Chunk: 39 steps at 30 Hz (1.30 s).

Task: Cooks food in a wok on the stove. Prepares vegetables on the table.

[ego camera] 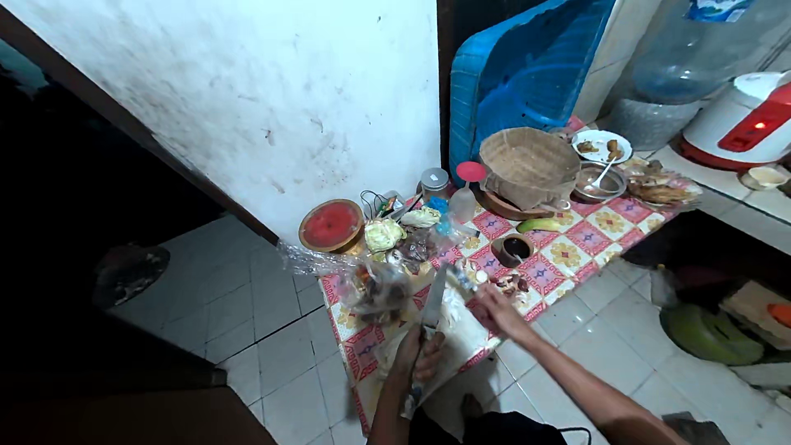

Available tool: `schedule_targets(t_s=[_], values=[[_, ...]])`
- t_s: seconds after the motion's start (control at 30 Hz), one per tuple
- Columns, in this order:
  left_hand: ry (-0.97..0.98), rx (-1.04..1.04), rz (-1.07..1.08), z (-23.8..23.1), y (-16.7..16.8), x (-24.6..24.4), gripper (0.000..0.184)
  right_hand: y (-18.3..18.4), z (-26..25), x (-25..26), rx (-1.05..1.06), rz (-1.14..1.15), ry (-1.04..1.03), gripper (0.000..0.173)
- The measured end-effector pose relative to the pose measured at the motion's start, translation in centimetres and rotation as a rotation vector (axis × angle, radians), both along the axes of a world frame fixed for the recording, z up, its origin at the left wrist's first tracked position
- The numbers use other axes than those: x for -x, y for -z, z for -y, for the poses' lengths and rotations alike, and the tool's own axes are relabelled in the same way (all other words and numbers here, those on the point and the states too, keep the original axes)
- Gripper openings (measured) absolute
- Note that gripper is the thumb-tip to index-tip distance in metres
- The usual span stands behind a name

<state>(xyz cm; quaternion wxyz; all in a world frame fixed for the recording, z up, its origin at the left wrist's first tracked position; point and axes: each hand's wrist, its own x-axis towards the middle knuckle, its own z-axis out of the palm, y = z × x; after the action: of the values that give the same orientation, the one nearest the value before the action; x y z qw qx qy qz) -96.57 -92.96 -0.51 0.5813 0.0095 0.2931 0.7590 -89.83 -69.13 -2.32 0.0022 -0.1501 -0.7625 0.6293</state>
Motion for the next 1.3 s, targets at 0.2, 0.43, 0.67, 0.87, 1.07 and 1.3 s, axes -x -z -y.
schedule_targets(t_s=[0.2, 0.43, 0.67, 0.87, 1.07, 1.3], values=[[-0.193, 1.002, -0.943, -1.5, -1.4, -0.8, 0.034, -5.7, -2.4, 1.2, -0.919, -0.098, 0.003, 0.042], [-0.178, 1.167, -1.266, -1.6, -1.1, -1.2, 0.032, -2.0, 1.4, -3.4, -1.001, -0.312, -0.206, 0.042], [-0.177, 1.1, -1.203, -2.2, -0.9, -1.0, 0.034, -2.9, 1.2, -3.2, -0.877, -0.155, -0.29, 0.038], [-0.24, 0.975, -1.013, -2.6, -0.4, -2.3, 0.034, -4.8, -0.3, -3.1, 0.035, 0.05, -0.355, 0.034], [-0.156, 0.295, -0.279, -2.6, -0.1, -3.1, 0.042, -3.1, -2.8, 0.0, 0.275, 0.038, -0.078, 0.021], [-0.037, -0.234, 0.142, -1.9, 1.8, -2.6, 0.035, 1.2, -2.1, -0.8, 0.065, 0.022, -0.063, 0.036]])
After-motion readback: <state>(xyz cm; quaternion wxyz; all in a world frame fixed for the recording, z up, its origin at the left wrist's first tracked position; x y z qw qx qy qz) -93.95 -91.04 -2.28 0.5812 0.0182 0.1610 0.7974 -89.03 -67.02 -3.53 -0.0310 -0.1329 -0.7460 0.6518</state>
